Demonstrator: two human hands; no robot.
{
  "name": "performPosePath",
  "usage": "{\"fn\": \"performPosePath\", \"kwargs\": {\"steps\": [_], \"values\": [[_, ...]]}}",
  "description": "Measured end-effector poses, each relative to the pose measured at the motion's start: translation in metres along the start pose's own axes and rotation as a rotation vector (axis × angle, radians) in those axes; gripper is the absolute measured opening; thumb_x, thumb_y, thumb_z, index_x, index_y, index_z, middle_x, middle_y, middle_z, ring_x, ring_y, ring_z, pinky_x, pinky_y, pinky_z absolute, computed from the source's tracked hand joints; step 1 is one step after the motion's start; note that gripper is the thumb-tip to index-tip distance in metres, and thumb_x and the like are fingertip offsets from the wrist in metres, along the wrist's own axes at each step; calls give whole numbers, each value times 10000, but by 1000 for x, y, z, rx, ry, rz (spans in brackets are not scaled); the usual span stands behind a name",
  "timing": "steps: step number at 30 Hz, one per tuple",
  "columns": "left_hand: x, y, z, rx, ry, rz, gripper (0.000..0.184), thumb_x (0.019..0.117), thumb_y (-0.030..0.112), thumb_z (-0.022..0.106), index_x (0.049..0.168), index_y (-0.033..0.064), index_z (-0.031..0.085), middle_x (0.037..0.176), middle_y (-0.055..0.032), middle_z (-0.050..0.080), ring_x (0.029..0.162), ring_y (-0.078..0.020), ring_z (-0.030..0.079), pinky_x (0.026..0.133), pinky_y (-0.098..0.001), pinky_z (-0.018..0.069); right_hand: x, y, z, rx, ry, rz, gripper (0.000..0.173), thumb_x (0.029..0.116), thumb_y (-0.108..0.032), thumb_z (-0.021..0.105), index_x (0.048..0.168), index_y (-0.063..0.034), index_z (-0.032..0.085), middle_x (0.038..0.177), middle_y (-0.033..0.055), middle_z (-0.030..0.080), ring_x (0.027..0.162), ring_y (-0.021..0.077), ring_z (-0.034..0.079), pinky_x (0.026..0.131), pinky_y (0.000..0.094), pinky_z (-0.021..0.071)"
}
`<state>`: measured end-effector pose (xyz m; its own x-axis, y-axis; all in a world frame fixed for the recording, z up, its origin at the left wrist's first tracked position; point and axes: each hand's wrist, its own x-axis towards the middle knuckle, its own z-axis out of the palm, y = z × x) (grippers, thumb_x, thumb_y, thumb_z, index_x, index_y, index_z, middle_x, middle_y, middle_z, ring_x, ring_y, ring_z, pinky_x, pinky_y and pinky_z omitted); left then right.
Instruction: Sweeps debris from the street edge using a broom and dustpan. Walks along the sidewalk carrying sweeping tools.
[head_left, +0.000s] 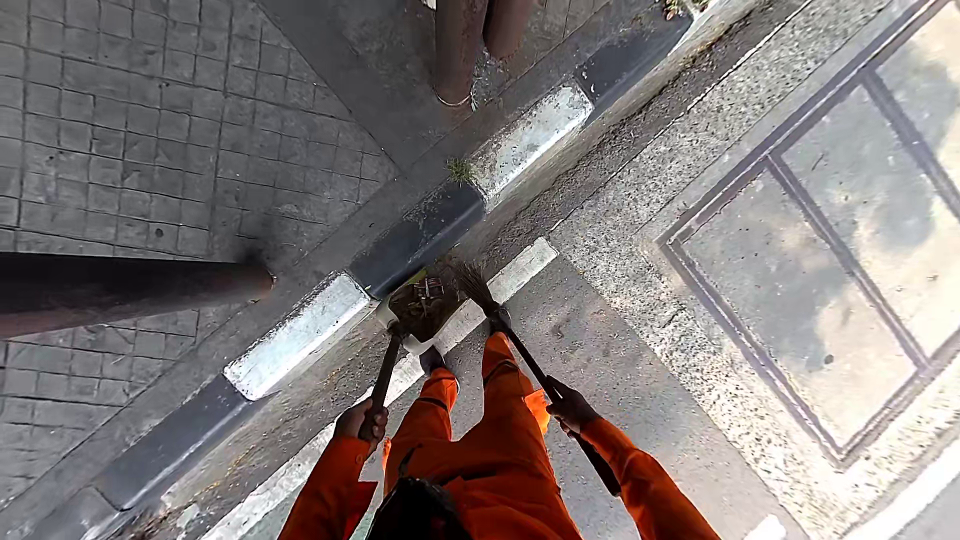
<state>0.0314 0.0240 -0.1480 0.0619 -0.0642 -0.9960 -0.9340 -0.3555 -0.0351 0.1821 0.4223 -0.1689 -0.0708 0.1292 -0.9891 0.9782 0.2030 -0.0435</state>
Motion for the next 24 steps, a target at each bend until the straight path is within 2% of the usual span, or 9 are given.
{"fn": "performPosePath", "kwargs": {"steps": [5,8,9,12,14,17,19,22,24], "values": [[-18,4,-29,-60,-36,-10,326,1107,279,239,1073,68,486,655,-28,500,380,-45,432,318,-159,344,79,-78,18,-70,208,-35,833,996,-85,569,1659,-209,79,1194,239,615,828,323,657,736,491,556],[-9,18,-24,-103,52,-39,280,1095,259,274,1012,74,468,644,-28,463,375,-55,400,313,-161,324,108,-124,49,-340,97,-55,797,988,-148,599,1635,-117,134,1424,248,552,1236,366,618,1024,526,501],[-2,24,-21,-106,76,-36,262,1091,247,284,1005,75,462,636,-30,456,370,-60,394,310,-164,319,104,-130,62,-461,24,-80,780,990,-168,610,1625,-94,164,1432,248,542,1252,369,606,1037,526,493],[8,30,-23,-89,75,-49,249,1087,251,292,1013,82,458,634,-26,456,367,-62,393,311,-165,319,73,-104,66,-543,-146,-217,679,955,-65,668,1564,-82,370,1345,266,594,1119,386,643,971,549,509],[11,28,-34,-74,58,-50,245,1089,247,295,1027,79,463,636,-27,458,369,-61,398,311,-166,321,39,-67,60,-475,-222,-187,760,940,-47,682,1602,-199,343,1204,240,631,819,308,636,751,491,541],[17,23,-55,-29,8,-35,272,1093,245,279,1021,72,477,623,-25,467,369,-56,400,313,-167,317,-12,-23,60,-307,-163,-69,827,966,-79,659,1644,-283,233,1055,219,637,624,258,563,594,451,513],[20,15,-63,7,14,-14,290,1099,249,278,1049,64,496,620,-25,472,369,-58,402,313,-173,317,-21,-12,65,-245,-52,-31,858,973,-93,633,1658,-284,153,1035,204,630,623,247,567,572,441,509],[22,4,-68,34,23,16,298,1105,244,271,1079,61,505,629,-33,497,374,-60,418,316,-177,325,1,-44,87,-128,46,-24,828,947,-48,604,1642,-169,169,1228,263,631,964,371,675,833,557,554],[22,-2,-72,34,32,15,305,1110,252,259,1127,65,500,660,-37,509,387,-57,420,326,-176,322,25,-63,87,11,-31,-19,695,989,-35,572,1589,-129,236,950,136,571,659,207,572,587,384,516]]}}
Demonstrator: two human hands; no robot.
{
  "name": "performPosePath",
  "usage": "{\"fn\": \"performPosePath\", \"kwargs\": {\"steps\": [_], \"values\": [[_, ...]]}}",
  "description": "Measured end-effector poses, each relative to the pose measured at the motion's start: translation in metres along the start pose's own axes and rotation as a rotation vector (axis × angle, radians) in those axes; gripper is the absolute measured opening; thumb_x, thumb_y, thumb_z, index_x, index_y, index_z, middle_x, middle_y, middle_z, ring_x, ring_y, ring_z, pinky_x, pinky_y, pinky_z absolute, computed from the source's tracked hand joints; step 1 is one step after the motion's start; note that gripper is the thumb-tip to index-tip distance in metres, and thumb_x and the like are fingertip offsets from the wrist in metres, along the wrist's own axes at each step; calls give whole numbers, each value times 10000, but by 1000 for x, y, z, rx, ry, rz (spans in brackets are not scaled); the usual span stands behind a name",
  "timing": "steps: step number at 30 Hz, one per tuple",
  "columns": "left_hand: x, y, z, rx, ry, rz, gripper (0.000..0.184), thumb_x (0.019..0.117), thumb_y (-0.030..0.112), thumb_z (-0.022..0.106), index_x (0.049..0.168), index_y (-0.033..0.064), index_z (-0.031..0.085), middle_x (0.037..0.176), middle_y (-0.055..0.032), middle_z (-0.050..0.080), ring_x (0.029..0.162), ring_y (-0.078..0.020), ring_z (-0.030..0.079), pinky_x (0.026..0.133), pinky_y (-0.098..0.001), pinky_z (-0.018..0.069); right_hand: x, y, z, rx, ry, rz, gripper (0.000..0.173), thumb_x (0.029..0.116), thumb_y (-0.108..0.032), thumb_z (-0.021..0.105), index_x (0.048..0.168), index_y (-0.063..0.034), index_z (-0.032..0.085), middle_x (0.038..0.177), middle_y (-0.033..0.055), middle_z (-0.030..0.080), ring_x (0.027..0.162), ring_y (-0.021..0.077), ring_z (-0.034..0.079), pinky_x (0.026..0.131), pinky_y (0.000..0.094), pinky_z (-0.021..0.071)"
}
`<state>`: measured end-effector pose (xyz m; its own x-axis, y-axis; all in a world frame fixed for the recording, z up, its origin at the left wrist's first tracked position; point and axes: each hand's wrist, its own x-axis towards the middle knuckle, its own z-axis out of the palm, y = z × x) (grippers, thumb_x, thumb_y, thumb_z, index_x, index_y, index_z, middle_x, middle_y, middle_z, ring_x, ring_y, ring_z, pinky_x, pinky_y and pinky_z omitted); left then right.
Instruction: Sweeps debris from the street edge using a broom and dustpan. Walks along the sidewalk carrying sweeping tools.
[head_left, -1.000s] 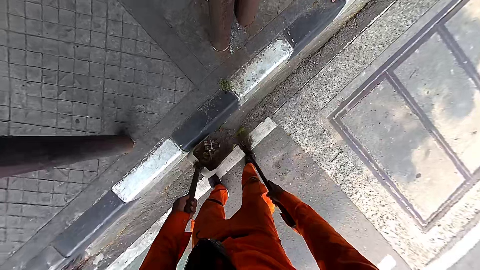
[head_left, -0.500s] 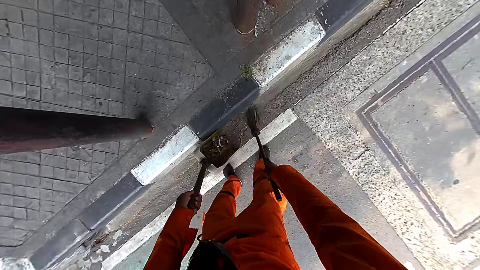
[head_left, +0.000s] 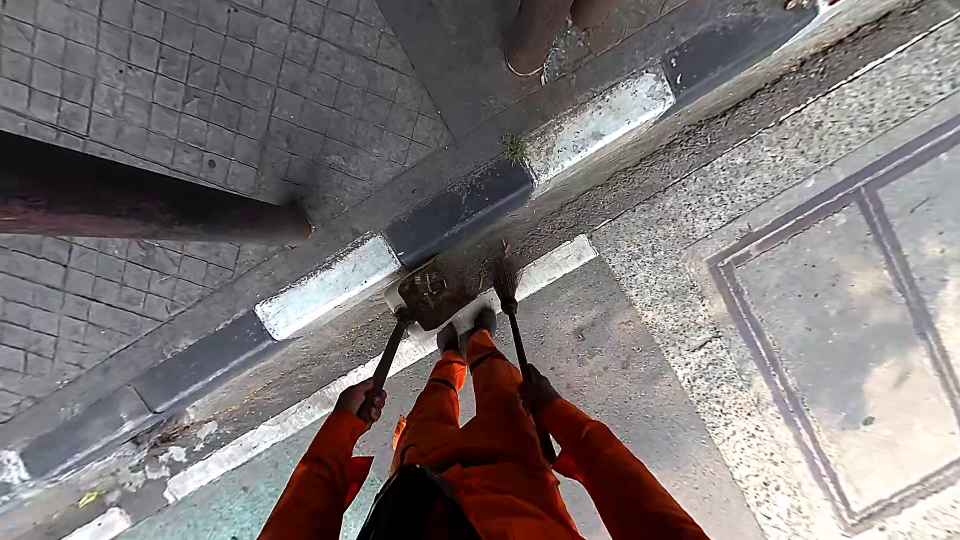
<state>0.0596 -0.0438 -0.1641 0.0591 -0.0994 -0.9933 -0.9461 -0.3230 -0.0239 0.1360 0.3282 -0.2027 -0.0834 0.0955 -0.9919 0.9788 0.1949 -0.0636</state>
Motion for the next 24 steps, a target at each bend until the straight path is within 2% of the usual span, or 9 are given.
{"fn": "performPosePath", "kwargs": {"steps": [2,4,9,14,16,17,20,22,24], "values": [[2,-1,-12,-18,-7,-9,322,1116,275,253,1165,65,491,688,-42,522,392,-52,429,327,-172,332,3,4,-22,190,-175,39,683,1033,-46,525,1614,-202,202,759,26,458,474,103,430,417,270,402],[6,-7,-34,-37,-40,-19,325,1115,279,254,1171,66,494,696,-45,531,394,-51,436,328,-168,339,-21,25,-36,274,-261,33,744,1023,-45,535,1635,-263,172,699,3,446,426,82,395,371,252,368],[1,-27,-108,-74,-86,11,333,1111,259,252,1162,62,516,704,-44,549,394,-40,440,326,-158,337,-49,41,17,51,54,-40,849,984,-40,604,1659,-256,136,767,83,529,447,142,438,414,326,425],[-15,-24,-200,-149,-124,-50,350,1107,289,235,1123,73,509,725,-34,559,399,-32,456,326,-148,355,39,-2,80,-102,242,-56,806,987,-64,554,1643,-170,98,1075,202,600,699,259,623,653,438,552],[-14,-14,-229,-184,-108,-81,343,1099,288,240,1089,68,503,713,-31,540,400,-36,456,324,-147,356,58,-17,127,-247,198,-69,780,983,-91,595,1620,-101,146,1254,246,597,942,319,679,836,487,565],[-9,-7,-240,-183,-81,-93,327,1096,284,244,1065,74,493,698,-24,519,398,-35,445,324,-145,353,54,-21,161,-366,139,-65,815,985,-133,618,1629,-98,121,1365,257,574,1122,346,662,960,510,536],[15,9,-253,-133,42,-68,267,1090,242,283,1032,67,475,640,-28,462,375,-57,404,313,-162,326,28,-12,265,-621,47,-65,837,970,-164,636,1646,-151,144,1446,242,547,1313,368,572,1088,536,458],[21,13,-264,-101,30,-51,258,1089,239,288,1042,70,477,637,-25,458,377,-61,405,317,-168,326,8,1,295,-686,-66,-149,752,955,-104,642,1614,-123,281,1434,256,557,1312,396,566,1093,564,439],[25,10,-281,-105,12,-55,260,1088,243,285,1034,74,476,634,-22,449,376,-60,401,313,-166,321,3,32,295,-665,-232,-281,654,954,-79,665,1553,-90,402,1304,270,617,1106,399,648,945,563,517]]}}
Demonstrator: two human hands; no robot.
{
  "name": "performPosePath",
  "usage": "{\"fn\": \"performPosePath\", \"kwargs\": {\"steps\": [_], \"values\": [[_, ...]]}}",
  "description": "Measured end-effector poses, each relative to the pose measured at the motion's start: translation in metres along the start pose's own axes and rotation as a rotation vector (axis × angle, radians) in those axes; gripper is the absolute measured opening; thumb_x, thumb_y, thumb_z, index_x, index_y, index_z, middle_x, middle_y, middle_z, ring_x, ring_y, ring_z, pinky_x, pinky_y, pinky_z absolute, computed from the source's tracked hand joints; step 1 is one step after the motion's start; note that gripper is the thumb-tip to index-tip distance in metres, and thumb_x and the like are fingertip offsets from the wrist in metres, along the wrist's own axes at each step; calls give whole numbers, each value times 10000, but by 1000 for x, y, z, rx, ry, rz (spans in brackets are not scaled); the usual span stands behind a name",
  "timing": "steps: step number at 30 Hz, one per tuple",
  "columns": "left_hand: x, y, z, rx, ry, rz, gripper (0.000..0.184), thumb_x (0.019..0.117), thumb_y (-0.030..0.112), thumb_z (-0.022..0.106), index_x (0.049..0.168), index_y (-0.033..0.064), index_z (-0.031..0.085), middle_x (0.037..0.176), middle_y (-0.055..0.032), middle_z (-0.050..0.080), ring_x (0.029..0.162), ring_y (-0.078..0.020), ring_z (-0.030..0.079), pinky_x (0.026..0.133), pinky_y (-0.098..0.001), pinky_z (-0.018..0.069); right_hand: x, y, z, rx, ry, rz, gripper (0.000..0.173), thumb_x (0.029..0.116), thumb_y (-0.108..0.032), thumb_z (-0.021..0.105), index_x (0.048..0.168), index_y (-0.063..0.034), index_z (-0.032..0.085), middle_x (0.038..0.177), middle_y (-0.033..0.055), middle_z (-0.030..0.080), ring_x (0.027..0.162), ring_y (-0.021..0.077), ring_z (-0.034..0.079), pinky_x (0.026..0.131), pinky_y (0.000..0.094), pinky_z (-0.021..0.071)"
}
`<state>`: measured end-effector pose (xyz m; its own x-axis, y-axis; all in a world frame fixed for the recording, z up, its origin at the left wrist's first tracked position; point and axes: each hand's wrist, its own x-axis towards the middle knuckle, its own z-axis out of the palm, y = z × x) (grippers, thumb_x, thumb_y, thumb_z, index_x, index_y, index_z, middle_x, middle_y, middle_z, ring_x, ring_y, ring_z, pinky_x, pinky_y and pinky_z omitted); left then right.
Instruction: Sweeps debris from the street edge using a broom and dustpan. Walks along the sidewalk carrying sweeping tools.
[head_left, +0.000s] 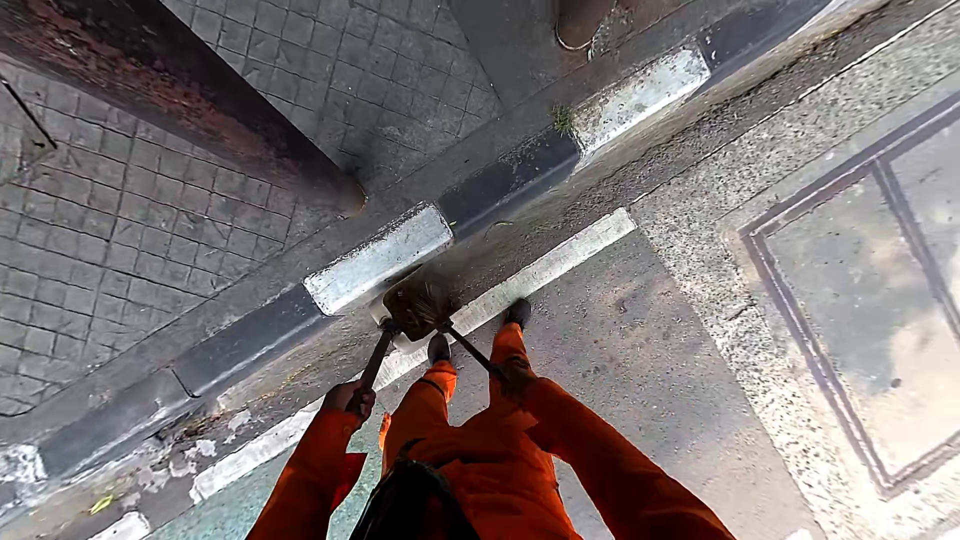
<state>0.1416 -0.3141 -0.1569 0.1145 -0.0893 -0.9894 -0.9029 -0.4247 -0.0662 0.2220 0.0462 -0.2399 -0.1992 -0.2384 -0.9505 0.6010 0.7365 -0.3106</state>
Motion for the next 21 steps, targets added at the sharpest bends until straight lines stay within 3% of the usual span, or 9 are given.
{"fn": "performPosePath", "kwargs": {"steps": [1,3,5,7,8,12,15,17,21], "values": [[4,0,-12,-6,-12,-1,267,1090,246,285,1030,72,479,634,-22,453,375,-57,401,311,-163,322,-14,7,11,42,-30,-29,679,957,-74,669,1571,-127,384,1253,260,632,999,380,666,862,548,541],[12,-3,-44,8,-42,5,296,1097,259,277,1040,67,495,644,-20,473,375,-48,402,313,-158,320,-59,11,32,103,-34,40,804,937,-53,675,1624,-238,302,1295,265,622,1029,415,665,882,600,532],[14,-15,-82,42,-83,23,320,1108,265,258,1094,67,510,676,-23,511,383,-38,421,317,-157,333,-96,21,45,175,55,153,852,917,-51,683,1636,-267,279,1313,254,628,1036,396,678,897,593,542],[9,-25,-114,43,-114,34,341,1112,275,236,1157,76,508,711,-29,548,392,-34,452,319,-159,360,-99,36,41,276,210,244,845,936,-58,654,1648,-246,239,1145,259,644,742,332,639,671,519,541],[5,-28,-126,29,-116,33,348,1113,284,233,1164,78,509,721,-34,560,390,-34,458,315,-160,366,-88,40,32,317,293,274,845,942,-58,644,1652,-237,221,1124,266,645,707,332,630,644,519,539],[-9,-24,-161,-20,-104,23,358,1114,299,243,1152,77,521,747,-38,578,396,-30,472,322,-153,379,-1,22,-59,376,523,324,807,970,-62,577,1647,-183,156,1161,260,622,797,344,657,716,519,552],[0,-15,-169,-8,-39,15,365,1109,294,240,1094,69,528,722,-33,571,391,-32,472,315,-155,374,44,-14,-108,266,491,305,668,1001,-75,588,1575,-12,252,1352,286,559,1101,365,649,947,498,522],[17,-4,-170,30,33,16,362,1106,295,245,1087,66,526,695,-39,557,387,-48,470,308,-170,364,64,-34,-82,83,320,326,745,1015,-157,587,1610,-8,164,1474,269,491,1281,347,582,1073,481,469],[24,5,-164,78,89,7,339,1103,287,258,1097,65,515,668,-37,539,371,-47,454,298,-171,350,36,-61,39,-35,87,295,866,961,-155,615,1651,-166,91,1364,248,603,1233,375,628,1023,538,505]]}}
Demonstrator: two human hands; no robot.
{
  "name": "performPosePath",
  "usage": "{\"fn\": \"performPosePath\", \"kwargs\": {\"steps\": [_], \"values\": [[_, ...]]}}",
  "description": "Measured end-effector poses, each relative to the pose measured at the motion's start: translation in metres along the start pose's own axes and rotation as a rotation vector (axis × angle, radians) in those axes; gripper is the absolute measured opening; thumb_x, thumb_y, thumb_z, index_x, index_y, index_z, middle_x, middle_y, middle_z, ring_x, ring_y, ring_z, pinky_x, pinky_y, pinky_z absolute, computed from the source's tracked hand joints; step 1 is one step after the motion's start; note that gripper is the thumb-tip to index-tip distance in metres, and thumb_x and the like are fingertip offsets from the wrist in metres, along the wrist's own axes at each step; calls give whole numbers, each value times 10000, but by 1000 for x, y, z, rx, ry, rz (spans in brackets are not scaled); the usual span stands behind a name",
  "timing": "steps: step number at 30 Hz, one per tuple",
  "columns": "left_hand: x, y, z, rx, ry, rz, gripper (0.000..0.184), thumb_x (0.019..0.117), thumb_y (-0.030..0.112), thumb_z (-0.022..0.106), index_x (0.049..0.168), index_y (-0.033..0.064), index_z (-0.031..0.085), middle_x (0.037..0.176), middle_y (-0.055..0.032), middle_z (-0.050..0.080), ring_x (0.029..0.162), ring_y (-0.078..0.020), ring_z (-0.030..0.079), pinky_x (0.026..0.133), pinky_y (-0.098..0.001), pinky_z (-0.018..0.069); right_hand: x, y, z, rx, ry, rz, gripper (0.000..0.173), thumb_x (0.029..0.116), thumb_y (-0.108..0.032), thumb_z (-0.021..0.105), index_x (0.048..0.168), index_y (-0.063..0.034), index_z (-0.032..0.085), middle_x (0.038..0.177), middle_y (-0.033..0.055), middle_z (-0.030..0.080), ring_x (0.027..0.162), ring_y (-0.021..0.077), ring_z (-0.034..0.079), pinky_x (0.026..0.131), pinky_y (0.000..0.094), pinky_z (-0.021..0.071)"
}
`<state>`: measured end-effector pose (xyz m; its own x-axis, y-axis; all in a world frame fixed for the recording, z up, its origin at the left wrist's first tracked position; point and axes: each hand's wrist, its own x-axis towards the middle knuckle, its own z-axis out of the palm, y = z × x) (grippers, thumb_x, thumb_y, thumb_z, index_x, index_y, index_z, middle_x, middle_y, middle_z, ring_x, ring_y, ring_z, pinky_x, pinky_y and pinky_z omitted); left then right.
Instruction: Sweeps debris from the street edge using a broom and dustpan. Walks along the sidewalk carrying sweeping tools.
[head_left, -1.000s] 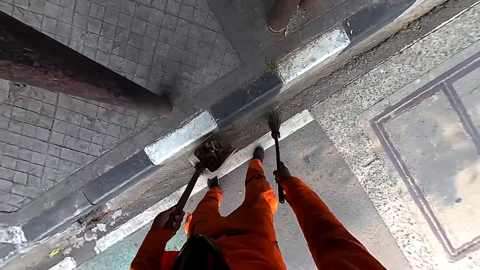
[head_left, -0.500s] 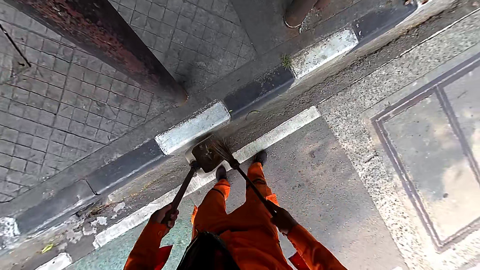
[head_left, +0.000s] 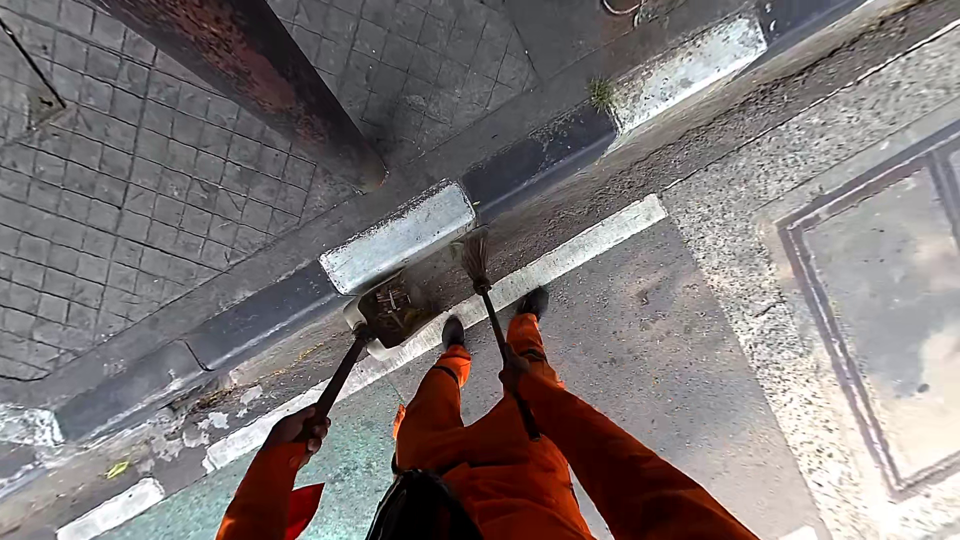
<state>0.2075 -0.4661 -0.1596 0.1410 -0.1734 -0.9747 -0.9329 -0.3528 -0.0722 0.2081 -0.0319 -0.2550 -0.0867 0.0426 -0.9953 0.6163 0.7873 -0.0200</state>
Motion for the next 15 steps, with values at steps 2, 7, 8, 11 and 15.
{"fn": "performPosePath", "kwargs": {"steps": [2,7,8,11,15], "values": [[1,-5,2,17,2,14,317,1103,272,260,1121,74,506,677,-40,540,374,-46,444,299,-173,337,-17,4,25,-60,-87,-92,847,948,-122,620,1647,-185,145,1381,240,602,1262,389,610,1051,560,481],[5,-30,-10,52,-25,73,300,1107,242,255,1153,88,509,676,-32,547,380,-41,453,308,-169,345,-49,64,32,37,-213,-273,628,1013,-123,586,1592,-159,345,1220,250,639,935,367,680,819,544,557],[4,-34,-11,54,-42,94,293,1105,226,257,1173,88,505,678,-33,546,383,-41,458,309,-168,348,-65,76,32,119,-185,-253,602,1028,-115,563,1590,-164,353,1200,256,641,903,368,675,806,551,553],[1,-45,-15,56,-62,120,292,1105,214,258,1209,94,503,684,-28,552,393,-37,472,317,-164,359,-94,101,32,336,-31,-108,762,980,-78,585,1644,-205,233,1214,258,637,899,375,676,797,560,557],[0,-41,6,60,-29,117,299,1107,221,270,1201,74,512,693,-44,556,391,-49,463,316,-173,350,-52,85,24,382,53,21,848,990,-98,590,1659,-169,73,1347,277,588,1090,410,668,928,572,541]]}}
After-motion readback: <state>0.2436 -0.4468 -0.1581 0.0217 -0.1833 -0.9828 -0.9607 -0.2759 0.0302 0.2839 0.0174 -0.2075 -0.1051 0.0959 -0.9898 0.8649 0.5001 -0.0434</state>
